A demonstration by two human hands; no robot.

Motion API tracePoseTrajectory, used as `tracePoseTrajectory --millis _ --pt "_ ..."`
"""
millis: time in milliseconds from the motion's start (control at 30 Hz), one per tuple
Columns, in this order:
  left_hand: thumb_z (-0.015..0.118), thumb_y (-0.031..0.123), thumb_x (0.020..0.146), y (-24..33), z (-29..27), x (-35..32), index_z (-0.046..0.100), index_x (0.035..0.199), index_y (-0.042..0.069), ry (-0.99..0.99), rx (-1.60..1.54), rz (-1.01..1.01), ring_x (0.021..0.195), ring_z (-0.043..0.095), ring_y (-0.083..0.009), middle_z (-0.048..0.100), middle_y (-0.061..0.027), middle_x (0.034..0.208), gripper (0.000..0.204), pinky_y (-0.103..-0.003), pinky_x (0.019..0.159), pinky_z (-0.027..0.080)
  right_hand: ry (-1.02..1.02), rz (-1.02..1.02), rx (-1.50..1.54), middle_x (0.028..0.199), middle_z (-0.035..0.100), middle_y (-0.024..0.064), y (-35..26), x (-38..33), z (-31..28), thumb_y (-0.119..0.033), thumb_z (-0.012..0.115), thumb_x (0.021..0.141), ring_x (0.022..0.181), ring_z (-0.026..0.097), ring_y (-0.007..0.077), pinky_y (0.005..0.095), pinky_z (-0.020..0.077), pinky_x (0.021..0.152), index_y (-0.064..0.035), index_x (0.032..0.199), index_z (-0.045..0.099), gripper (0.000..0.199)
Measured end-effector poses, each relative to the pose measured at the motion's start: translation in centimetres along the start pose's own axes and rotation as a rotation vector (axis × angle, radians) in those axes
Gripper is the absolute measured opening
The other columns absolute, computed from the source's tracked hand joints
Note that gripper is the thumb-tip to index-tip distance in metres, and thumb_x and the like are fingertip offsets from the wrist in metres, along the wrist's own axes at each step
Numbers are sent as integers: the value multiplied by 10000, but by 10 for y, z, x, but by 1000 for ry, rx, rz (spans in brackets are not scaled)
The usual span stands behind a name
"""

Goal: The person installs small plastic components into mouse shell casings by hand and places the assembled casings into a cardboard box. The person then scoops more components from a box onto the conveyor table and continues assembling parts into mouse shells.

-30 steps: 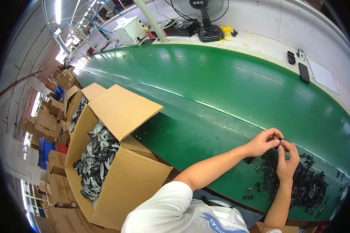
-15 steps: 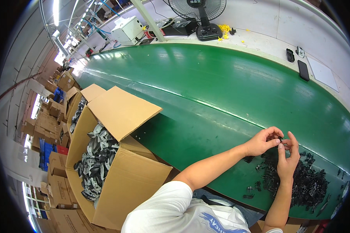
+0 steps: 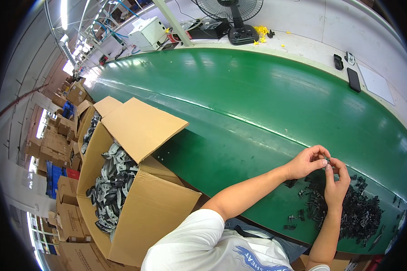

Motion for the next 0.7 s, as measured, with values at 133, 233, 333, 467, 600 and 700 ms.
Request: tracePoseTrajectory --millis 133,233,333,467,600,700 --pt "680 166 1070 0 1 1 615 1271 43 -4 -5 -9 997 606 -73 646 10 1054 244 -288 959 518 1 16 7 1042 748 94 7 -1 -1 -71 733 996 905 687 167 313 547 826 10 1147 730 171" --pt "681 158 1070 -2 1 1 614 1276 42 -7 -28 -12 1013 614 -76 649 9 1057 246 -293 972 522 -10 49 20 1047 742 80 9 0 -1 -75 732 999 919 677 151 307 540 850 13 1158 726 181" --pt "682 153 1070 -3 -1 1 612 1279 43 -5 -23 -3 1045 623 -83 656 2 1083 247 -300 992 524 -11 68 50 1058 732 67 5 -1 1 -80 729 1005 940 668 139 299 530 877 15 1179 722 198" --pt "686 151 1068 -2 0 0 610 1292 49 -7 -21 -7 1079 628 -94 661 -8 1126 258 -306 1012 520 49 9 110 1041 750 71 5 -1 1 -54 736 985 876 665 140 303 541 822 11 1155 738 182" --pt "696 162 1063 2 3 -2 603 1325 51 2 -23 -23 1094 628 -98 669 -11 1154 300 -312 1022 517 12 -24 88 1066 733 70 12 -3 0 -44 734 984 891 660 139 302 538 839 4 1205 725 226" --pt "710 186 1058 10 8 0 609 1344 44 -59 86 -29 1096 628 -102 676 -14 1169 335 -315 1016 521 134 8 164 1082 711 69 11 -4 -3 -28 731 980 925 658 141 304 536 864 -5 1265 704 288"
Point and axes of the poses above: each hand's wrist, its own x-axis towards the middle knuckle, its own z-axis out of the palm, y = z × x, the point moved 2 cm from there along x, towards the middle knuckle
